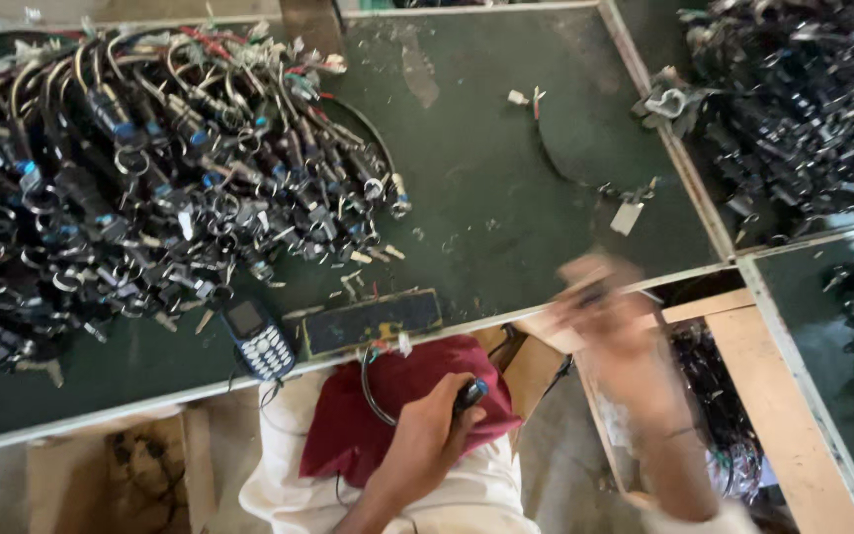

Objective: The person sits at a workbench and handles wire harnesses with connectors, joining connector pairs and plugging them into a small test board on the bench, then sets finished harnesses aside on the table. At the end the person picks up a red cloth and folds it on the bench.

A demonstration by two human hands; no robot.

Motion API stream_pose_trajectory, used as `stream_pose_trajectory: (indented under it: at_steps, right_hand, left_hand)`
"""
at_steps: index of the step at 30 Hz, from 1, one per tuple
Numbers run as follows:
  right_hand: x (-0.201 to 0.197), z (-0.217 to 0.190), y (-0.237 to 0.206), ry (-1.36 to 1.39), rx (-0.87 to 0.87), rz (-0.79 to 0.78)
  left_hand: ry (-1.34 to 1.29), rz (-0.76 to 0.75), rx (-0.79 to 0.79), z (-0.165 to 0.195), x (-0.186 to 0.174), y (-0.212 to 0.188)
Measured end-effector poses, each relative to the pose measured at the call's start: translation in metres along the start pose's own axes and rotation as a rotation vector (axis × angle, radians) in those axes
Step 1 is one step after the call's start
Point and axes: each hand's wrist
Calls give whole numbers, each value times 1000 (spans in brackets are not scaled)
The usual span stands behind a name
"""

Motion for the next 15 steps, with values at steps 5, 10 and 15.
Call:
stream_pose_trajectory:
  at_steps: [5, 10, 15]
  right_hand:
    - [72, 66, -47, 461, 42, -214]
    - [74, 76, -45, 343, -91, -209]
    - [86, 71, -57, 177, -110, -254]
  left_hand:
    - [13, 48, 6, -10, 0, -2]
    - [42, 11, -24, -15, -9, -5]
    - [-83, 77, 157, -25, -6, -6]
Point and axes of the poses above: each hand's wrist, its own y-axis towards the middle knuckle, its own x-axis out of the palm, z = x × y, and after that the axes turned 14 degrees about z, right-handed
